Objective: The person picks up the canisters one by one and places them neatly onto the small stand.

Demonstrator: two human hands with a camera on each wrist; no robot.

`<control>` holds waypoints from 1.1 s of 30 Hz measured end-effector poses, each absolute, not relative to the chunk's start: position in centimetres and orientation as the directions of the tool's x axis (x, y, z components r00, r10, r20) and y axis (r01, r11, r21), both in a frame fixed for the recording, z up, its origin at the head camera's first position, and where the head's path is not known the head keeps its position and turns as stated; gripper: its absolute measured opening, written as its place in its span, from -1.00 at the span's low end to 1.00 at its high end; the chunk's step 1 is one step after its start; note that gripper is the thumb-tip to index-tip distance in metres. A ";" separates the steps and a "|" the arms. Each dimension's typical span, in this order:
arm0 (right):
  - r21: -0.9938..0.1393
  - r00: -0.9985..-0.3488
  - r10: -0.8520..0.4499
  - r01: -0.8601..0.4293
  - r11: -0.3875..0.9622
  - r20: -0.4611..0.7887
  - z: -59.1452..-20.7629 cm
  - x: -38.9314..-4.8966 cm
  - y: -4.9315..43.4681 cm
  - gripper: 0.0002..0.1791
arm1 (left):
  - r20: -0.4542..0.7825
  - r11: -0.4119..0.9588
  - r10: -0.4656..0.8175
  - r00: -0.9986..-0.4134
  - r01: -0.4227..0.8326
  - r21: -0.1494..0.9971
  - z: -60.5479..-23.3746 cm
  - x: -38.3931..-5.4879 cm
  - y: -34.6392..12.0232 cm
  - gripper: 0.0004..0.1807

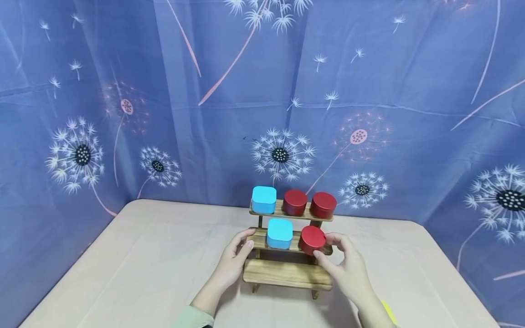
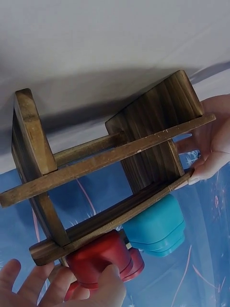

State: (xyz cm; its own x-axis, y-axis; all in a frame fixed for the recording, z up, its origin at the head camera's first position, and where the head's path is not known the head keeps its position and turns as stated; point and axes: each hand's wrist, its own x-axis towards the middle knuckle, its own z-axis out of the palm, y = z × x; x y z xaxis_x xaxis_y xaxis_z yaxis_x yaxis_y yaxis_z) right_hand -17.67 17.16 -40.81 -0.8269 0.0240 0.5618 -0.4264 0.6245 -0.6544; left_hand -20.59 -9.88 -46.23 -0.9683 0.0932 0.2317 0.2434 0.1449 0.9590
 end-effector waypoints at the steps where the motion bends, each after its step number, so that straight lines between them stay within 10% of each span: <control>1: -0.655 -0.827 0.025 -0.426 0.624 0.562 -40.8 -17.7 17.2 -0.56 | 0.229 0.147 0.092 -0.969 0.241 0.959 -46.2 -20.6 -9.9 -0.60; 33: -0.623 -0.816 0.004 -0.438 0.648 0.578 -41.2 -17.7 17.7 -0.74 | 0.211 0.136 0.096 -0.973 0.223 0.965 -45.8 -20.4 -9.8 -0.61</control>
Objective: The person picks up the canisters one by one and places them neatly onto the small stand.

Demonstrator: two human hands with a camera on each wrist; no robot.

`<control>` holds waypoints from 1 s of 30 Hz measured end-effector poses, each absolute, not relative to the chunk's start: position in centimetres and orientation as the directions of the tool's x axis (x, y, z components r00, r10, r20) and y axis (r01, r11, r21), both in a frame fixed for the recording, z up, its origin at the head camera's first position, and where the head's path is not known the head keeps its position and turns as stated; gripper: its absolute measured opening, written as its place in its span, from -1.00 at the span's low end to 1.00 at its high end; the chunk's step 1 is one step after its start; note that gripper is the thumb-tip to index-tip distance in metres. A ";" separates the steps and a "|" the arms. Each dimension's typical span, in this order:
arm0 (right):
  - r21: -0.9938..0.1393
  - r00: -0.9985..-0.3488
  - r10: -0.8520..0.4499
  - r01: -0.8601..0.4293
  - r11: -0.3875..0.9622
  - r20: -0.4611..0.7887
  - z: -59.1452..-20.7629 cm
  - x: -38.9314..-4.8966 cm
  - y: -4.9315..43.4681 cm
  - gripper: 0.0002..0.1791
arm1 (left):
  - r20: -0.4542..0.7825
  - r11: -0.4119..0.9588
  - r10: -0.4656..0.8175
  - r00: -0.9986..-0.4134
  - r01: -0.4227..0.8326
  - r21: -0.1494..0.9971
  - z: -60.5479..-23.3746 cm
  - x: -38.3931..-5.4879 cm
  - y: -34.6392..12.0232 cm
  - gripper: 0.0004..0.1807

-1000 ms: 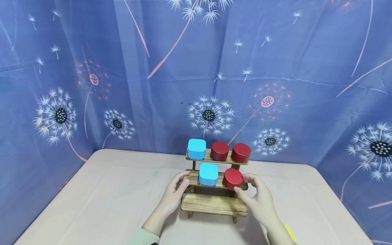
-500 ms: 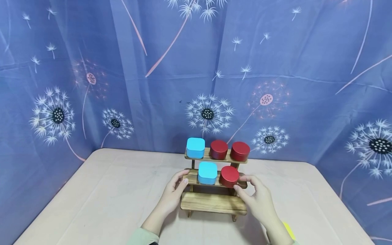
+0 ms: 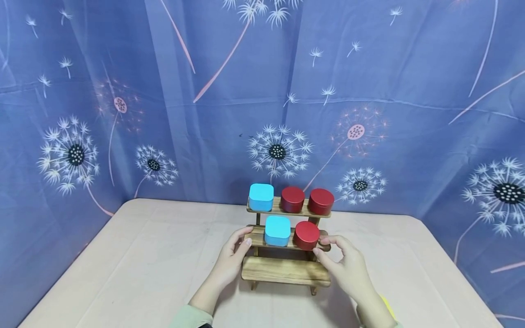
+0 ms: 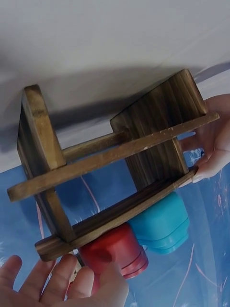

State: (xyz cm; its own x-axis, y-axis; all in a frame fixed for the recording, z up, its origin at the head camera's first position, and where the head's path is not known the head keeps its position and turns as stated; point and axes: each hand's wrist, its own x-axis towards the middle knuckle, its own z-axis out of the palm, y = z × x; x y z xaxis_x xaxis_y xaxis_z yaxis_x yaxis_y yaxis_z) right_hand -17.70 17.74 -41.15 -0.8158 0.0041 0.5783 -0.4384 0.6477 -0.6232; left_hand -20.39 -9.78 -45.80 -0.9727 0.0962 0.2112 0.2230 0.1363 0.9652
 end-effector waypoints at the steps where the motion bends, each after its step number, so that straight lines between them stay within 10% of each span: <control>1: -0.621 -0.817 -0.005 -0.442 0.647 0.577 -41.1 -17.7 17.8 -0.75 | 0.212 0.139 0.094 -0.973 0.223 0.965 -45.8 -20.4 -9.8 -0.61; 30: -0.574 -0.830 -0.077 -0.446 0.686 0.553 -41.4 -16.3 20.0 -0.78 | 0.229 0.148 0.098 -0.969 0.241 0.959 -46.1 -20.4 -9.8 -0.60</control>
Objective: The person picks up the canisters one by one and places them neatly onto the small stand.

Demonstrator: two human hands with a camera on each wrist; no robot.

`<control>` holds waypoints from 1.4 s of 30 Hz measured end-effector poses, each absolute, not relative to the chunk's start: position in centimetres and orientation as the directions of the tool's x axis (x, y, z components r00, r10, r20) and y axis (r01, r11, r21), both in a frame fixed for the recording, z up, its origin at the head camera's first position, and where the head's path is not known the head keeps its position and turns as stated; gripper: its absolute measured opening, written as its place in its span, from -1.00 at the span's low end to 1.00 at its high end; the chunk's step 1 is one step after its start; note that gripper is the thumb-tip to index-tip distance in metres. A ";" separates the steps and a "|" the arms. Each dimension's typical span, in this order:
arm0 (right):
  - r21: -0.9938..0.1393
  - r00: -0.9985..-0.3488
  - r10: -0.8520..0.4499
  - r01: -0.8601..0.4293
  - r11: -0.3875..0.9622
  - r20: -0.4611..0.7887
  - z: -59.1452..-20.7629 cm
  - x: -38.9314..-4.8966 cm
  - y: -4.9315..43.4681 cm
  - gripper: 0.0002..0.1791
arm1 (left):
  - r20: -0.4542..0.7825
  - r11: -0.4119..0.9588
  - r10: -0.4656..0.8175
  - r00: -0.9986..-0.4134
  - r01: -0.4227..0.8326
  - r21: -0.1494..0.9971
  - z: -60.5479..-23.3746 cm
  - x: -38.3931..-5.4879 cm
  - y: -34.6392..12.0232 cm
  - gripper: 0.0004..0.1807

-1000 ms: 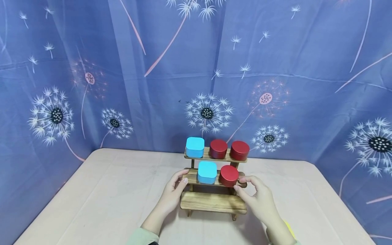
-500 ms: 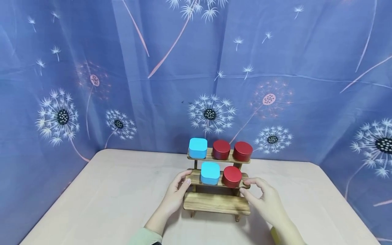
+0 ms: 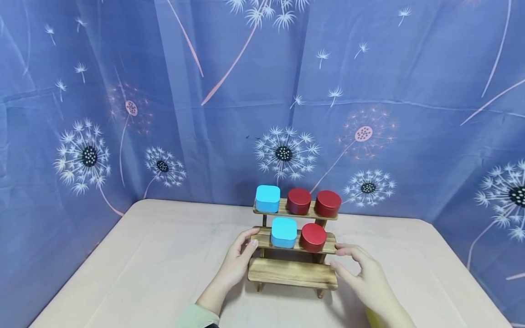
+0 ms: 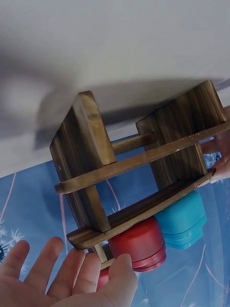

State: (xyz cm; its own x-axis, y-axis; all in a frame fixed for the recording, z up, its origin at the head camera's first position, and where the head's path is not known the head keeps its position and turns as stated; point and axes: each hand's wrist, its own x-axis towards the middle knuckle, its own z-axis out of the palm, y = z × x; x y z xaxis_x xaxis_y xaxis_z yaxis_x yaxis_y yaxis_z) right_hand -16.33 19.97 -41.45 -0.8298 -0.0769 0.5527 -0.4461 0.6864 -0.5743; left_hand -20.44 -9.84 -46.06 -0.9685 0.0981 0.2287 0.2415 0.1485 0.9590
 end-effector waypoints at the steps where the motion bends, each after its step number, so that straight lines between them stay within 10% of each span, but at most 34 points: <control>1: -0.571 -0.830 -0.081 -0.447 0.688 0.552 -41.5 -16.2 20.1 -0.77 | 0.227 0.149 0.099 -0.969 0.240 0.959 -46.1 -20.4 -9.8 -0.60; 18: -0.505 -0.837 -0.109 -0.422 0.753 0.537 -42.9 -15.0 22.6 -0.70 | 0.221 0.147 0.098 -0.970 0.234 0.961 -46.0 -20.3 -9.8 -0.60; 42: -0.454 -0.970 -0.226 -0.243 0.857 0.092 -43.9 -13.8 27.5 -0.46 | 0.233 0.141 0.100 -0.967 0.246 0.959 -46.2 -20.5 -9.9 -0.60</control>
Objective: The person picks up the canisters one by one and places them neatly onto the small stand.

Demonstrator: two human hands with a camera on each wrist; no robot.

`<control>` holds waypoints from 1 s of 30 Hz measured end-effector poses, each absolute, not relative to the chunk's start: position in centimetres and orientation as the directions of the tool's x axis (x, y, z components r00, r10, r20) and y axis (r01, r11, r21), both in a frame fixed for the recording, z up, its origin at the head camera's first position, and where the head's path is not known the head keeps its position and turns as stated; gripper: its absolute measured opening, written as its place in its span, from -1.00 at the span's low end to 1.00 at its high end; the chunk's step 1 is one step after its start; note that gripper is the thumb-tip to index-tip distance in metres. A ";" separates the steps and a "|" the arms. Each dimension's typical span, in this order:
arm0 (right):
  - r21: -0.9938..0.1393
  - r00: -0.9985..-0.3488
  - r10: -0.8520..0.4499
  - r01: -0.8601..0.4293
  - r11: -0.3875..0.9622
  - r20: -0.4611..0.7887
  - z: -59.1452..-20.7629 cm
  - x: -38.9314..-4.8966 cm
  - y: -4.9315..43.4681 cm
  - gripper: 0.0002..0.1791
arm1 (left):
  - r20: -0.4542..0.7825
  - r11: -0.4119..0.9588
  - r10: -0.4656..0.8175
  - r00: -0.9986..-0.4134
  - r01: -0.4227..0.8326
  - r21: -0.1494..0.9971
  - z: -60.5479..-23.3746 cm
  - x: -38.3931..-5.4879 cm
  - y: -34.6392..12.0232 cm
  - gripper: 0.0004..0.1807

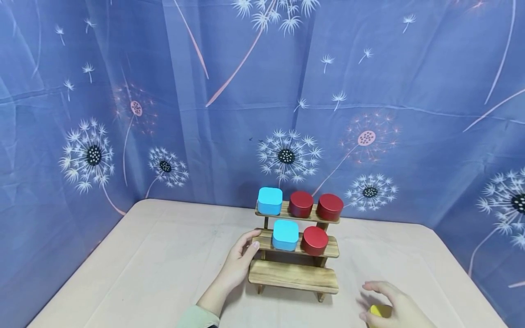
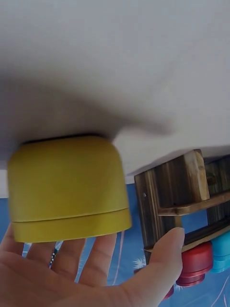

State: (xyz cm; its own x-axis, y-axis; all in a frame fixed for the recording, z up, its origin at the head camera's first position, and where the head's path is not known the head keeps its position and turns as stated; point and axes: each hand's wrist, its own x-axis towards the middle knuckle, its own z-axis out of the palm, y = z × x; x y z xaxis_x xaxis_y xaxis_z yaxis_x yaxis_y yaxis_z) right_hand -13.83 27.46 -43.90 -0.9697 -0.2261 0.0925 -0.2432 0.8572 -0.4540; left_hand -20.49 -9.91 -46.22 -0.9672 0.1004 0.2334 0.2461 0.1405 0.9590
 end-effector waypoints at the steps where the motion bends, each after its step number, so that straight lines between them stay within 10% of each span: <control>1: -0.440 -0.970 -0.230 -0.240 0.865 0.076 -43.9 -13.8 27.7 -0.44 | 0.233 0.141 0.101 -0.967 0.246 0.959 -46.2 -20.5 -9.9 -0.60; 30: -0.402 -0.984 -0.053 0.021 0.915 -0.172 -48.4 -11.5 30.5 -0.01 | 0.224 0.130 0.107 -0.969 0.237 0.963 -46.5 -20.5 -9.8 -0.60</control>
